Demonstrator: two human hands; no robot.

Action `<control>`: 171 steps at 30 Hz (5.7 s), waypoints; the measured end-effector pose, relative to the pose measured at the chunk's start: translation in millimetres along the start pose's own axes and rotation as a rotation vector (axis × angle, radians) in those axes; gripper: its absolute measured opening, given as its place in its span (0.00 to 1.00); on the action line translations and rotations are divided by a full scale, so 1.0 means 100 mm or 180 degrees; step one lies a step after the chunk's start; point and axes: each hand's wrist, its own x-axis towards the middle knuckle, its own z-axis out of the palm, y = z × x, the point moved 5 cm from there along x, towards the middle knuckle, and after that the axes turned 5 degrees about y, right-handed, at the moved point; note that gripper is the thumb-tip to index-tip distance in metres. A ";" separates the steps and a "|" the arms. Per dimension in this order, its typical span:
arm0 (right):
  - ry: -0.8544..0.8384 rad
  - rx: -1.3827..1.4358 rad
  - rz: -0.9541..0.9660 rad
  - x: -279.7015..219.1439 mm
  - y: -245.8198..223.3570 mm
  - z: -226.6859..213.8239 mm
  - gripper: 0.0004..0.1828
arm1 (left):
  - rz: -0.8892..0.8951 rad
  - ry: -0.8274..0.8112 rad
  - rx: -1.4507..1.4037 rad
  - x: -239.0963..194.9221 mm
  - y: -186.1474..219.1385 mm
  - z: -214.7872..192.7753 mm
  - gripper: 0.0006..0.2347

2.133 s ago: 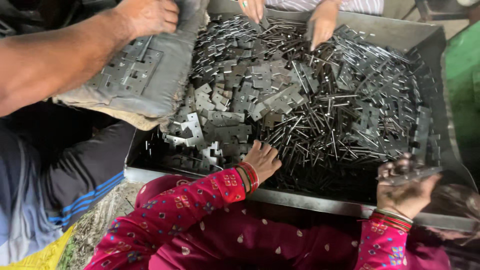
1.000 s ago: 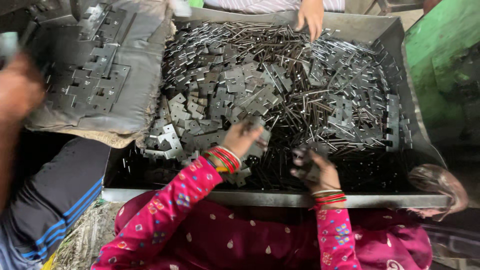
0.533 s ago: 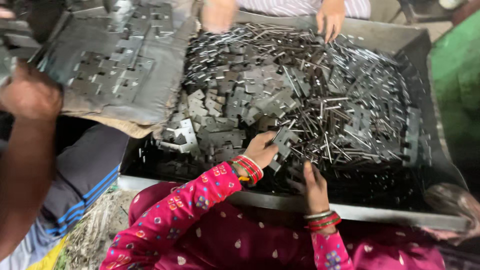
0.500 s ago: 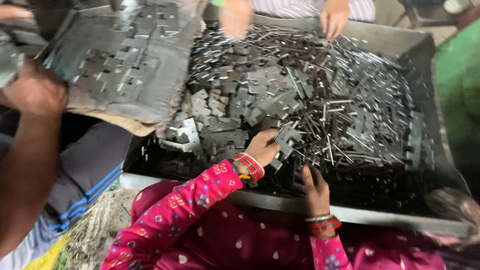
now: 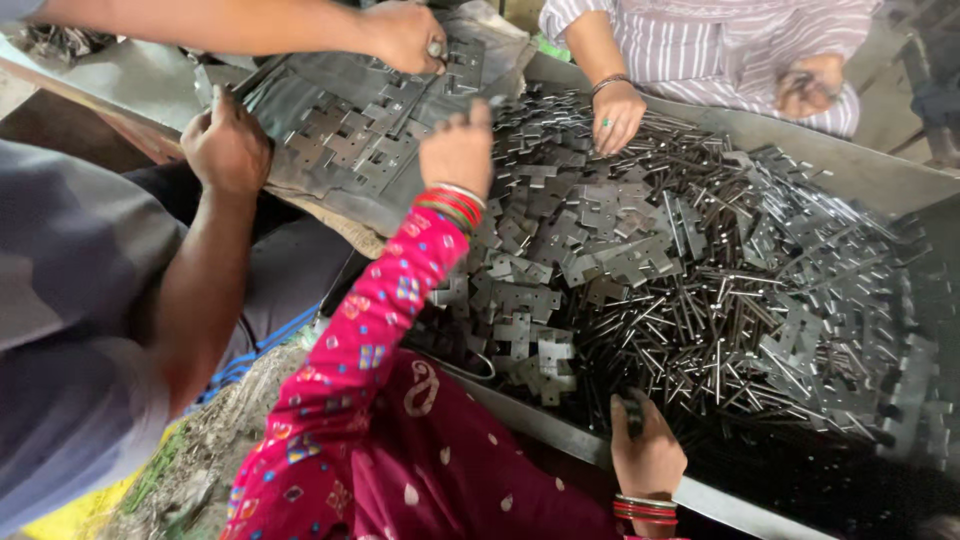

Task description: The person picks up metal hinge parts from a large metal bin and stacks them on a padded surface to the left.

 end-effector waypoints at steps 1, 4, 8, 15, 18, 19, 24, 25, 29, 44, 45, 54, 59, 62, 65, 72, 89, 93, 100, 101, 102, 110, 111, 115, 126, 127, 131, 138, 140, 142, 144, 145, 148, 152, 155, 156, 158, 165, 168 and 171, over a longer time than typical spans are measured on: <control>0.0047 0.0016 -0.0028 0.01 -0.01 0.00 0.18 | 0.0055 0.0253 0.0450 0.09 -0.10 0.17 0.13; 0.0127 -0.0027 -0.0073 -0.02 -0.01 -0.01 0.17 | -0.0085 -0.0240 0.0849 0.29 -0.44 0.77 0.13; 0.0099 -0.0141 -0.0034 -0.02 0.01 0.00 0.18 | -0.0513 -0.0387 0.1108 0.25 -0.53 1.02 0.15; 0.0174 0.0154 -0.0019 -0.03 0.00 -0.01 0.16 | -0.0130 -0.0435 0.0067 -0.05 0.26 0.24 0.11; 0.0151 0.0019 -0.0165 -0.03 0.01 -0.01 0.15 | 0.0381 -0.2400 -0.1122 -0.59 0.62 0.01 0.12; 0.0146 0.0008 -0.0137 -0.03 0.02 0.00 0.15 | 0.1163 -0.1979 -0.1481 -0.86 0.73 -0.23 0.11; 0.0203 -0.0016 -0.0247 -0.04 0.00 0.00 0.15 | 0.2488 -0.4300 -0.0384 -2.15 0.86 -0.37 0.17; 0.0164 0.0008 -0.0200 -0.04 0.00 -0.02 0.14 | 0.2348 -0.4769 0.0021 -2.32 0.84 -0.35 0.19; 0.0155 0.0048 -0.0205 -0.02 -0.04 -0.04 0.13 | 0.2324 -0.4289 -0.1076 -2.55 0.60 -0.09 0.22; 0.0131 0.0191 -0.0260 -0.03 -0.01 -0.04 0.14 | 0.1046 -0.3190 -0.2378 -1.84 0.26 -0.43 0.11; 0.0110 0.0240 -0.0247 -0.02 -0.02 -0.04 0.14 | 0.0753 -0.3088 -0.2591 -1.68 0.24 -0.54 0.08; 0.0050 0.0159 -0.0121 0.00 -0.07 -0.09 0.13 | -0.0047 -0.1348 -0.3753 -0.36 0.31 -1.52 0.05; -0.0023 0.0514 -0.0033 0.02 -0.10 -0.12 0.14 | -0.0087 -0.0696 -0.3689 -0.22 0.57 -2.19 0.05; 0.0095 0.0740 -0.0137 0.04 -0.07 -0.17 0.16 | 0.0100 -0.0205 -0.3665 -0.19 0.71 -2.58 0.04; -0.0120 0.1367 0.0294 0.03 -0.06 -0.21 0.19 | -0.0142 -0.0047 -0.3833 -0.15 0.78 -2.75 0.03; -0.1493 0.5005 0.2430 0.01 -0.52 -0.31 0.27 | -0.0043 -0.0552 -0.4559 -0.99 1.42 -2.84 0.03; 0.0316 0.0196 0.1355 0.64 1.94 -0.16 0.32 | 0.1106 -0.2916 -0.3130 -2.45 1.78 -1.25 0.11; 0.0465 -0.1386 0.0826 1.23 2.36 -0.16 0.33 | 0.1191 -0.2366 -0.3168 -2.76 1.87 -1.27 0.13; -0.0092 -0.0813 0.2573 1.88 2.47 0.53 0.22 | 0.1171 -0.3103 -0.2217 -2.80 1.96 -1.23 0.15; 0.0023 -0.0496 0.2917 1.91 2.46 0.60 0.22 | 0.1242 -0.3289 -0.2051 -2.83 1.97 -1.21 0.15; 0.0137 -0.0172 0.3253 1.94 2.47 0.65 0.22 | 0.1268 -0.3175 -0.2049 -2.78 1.97 -1.16 0.15; -0.0927 -0.1335 0.2597 1.36 2.64 0.30 0.21 | 0.1356 -0.2767 -0.2227 -2.84 1.98 -1.15 0.13; -0.1251 -0.1611 0.2390 1.23 2.66 0.23 0.21 | 0.1348 -0.2838 -0.2227 -2.86 1.97 -1.17 0.13; -0.2606 -0.3199 0.0225 0.68 2.50 -0.16 0.24 | 0.1352 -0.2973 -0.2163 -2.80 2.00 -1.14 0.13; -0.2291 -0.1952 0.0936 0.28 1.29 -1.19 0.42 | 0.1265 -0.2868 -0.2312 -2.85 2.00 -1.16 0.11; -0.2036 -0.2004 0.0997 0.45 1.40 -1.11 0.42 | 0.1248 -0.2804 -0.2337 -2.83 2.00 -1.16 0.10; -0.1481 -0.2135 0.1288 1.31 2.05 -0.46 0.46 | 0.1212 -0.2930 -0.2225 -2.80 2.00 -1.16 0.11; -0.2683 -0.2581 0.0680 2.34 1.72 0.99 0.26 | 0.1155 -0.2962 -0.2238 -2.79 2.01 -1.18 0.11; -0.2586 -0.2555 0.0555 2.38 1.61 1.03 0.25 | 0.1148 -0.3043 -0.2144 -2.78 2.02 -1.17 0.11; -0.2601 -0.2560 0.0452 2.01 1.68 0.93 0.23 | 0.1186 -0.2753 -0.2124 -2.76 2.03 -1.12 0.11; -0.2682 -0.2648 0.0355 1.62 1.80 0.76 0.22 | 0.1205 -0.2801 -0.2088 -2.88 2.01 -1.17 0.11; -0.2617 -0.2732 0.0290 1.60 1.85 0.58 0.22 | 0.1238 -0.2846 -0.2069 -2.88 2.02 -1.15 0.11; -0.2606 -0.2965 0.0047 1.23 1.88 0.10 0.21 | 0.1321 -0.2738 -0.2119 -2.91 2.08 -1.10 0.11; -0.2584 -0.3158 -0.0265 0.66 1.88 -0.36 0.20 | 0.1230 -0.2636 -0.2309 -2.89 2.01 -1.11 0.10; -0.2418 -0.2810 0.0070 0.57 1.73 -0.87 0.24 | 0.1272 -0.2717 -0.2246 -2.88 2.03 -1.13 0.11; -0.2351 -0.2579 0.0336 0.51 1.70 -1.02 0.32 | 0.1305 -0.2695 -0.2208 -2.89 1.99 -1.15 0.11; -0.2158 -0.2420 0.0726 0.57 1.73 -1.15 0.39 | 0.1379 -0.2635 -0.2208 -2.87 2.04 -1.15 0.11; -0.1719 -0.3319 -0.0262 1.64 2.11 0.04 0.20 | 0.1462 -0.2945 -0.2035 -2.86 2.06 -1.15 0.12; -0.1522 -0.2638 0.0405 2.04 2.09 0.67 0.21 | 0.1401 -0.2951 -0.2068 -2.89 2.05 -1.19 0.11; -0.1470 -0.2403 0.0578 2.34 1.86 1.13 0.23 | 0.1295 -0.2832 -0.2178 -2.80 2.07 -1.16 0.11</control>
